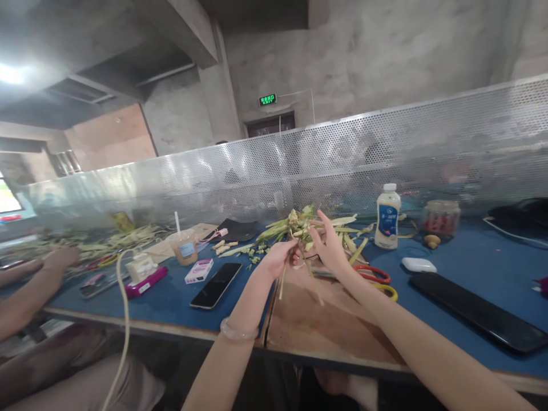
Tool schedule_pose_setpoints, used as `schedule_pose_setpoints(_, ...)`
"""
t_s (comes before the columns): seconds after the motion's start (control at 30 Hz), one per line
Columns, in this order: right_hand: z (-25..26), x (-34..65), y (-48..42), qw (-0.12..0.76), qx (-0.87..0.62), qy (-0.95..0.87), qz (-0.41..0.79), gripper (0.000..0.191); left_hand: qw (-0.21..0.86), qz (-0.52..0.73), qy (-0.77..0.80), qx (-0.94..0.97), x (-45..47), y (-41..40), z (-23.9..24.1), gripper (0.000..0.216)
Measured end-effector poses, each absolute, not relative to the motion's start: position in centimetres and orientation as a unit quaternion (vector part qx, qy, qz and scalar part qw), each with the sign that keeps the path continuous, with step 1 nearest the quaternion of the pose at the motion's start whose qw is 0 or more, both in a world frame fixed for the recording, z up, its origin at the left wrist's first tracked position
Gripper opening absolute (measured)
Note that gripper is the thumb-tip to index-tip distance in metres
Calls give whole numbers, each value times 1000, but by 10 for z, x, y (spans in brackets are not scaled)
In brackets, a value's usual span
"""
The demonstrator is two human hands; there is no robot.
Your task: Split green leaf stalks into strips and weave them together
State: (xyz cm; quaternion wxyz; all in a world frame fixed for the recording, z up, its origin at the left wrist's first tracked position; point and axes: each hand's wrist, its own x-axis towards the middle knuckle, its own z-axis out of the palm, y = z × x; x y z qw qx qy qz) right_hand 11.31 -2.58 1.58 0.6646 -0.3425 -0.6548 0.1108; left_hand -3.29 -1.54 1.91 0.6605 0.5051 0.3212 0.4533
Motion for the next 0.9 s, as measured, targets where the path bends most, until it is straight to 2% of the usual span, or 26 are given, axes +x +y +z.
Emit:
schedule_pose_setpoints(0.33,15,119,-19,660,-345,-650,152,59,639,363,353,579,-33,-24,23,24)
schedule_pose_setpoints(0.57,18,122,-20,638,-347,-677,121,59,573,393,371,616,-29,-24,20,17)
schedule_pose_setpoints(0.73,18,122,-19,608,-354,-706,86,57,519,433,342,653,-29,-23,16,34)
schedule_pose_setpoints(0.9,16,119,-23,563,-375,-736,29,56,464,422,340,701,-27,-20,14,28)
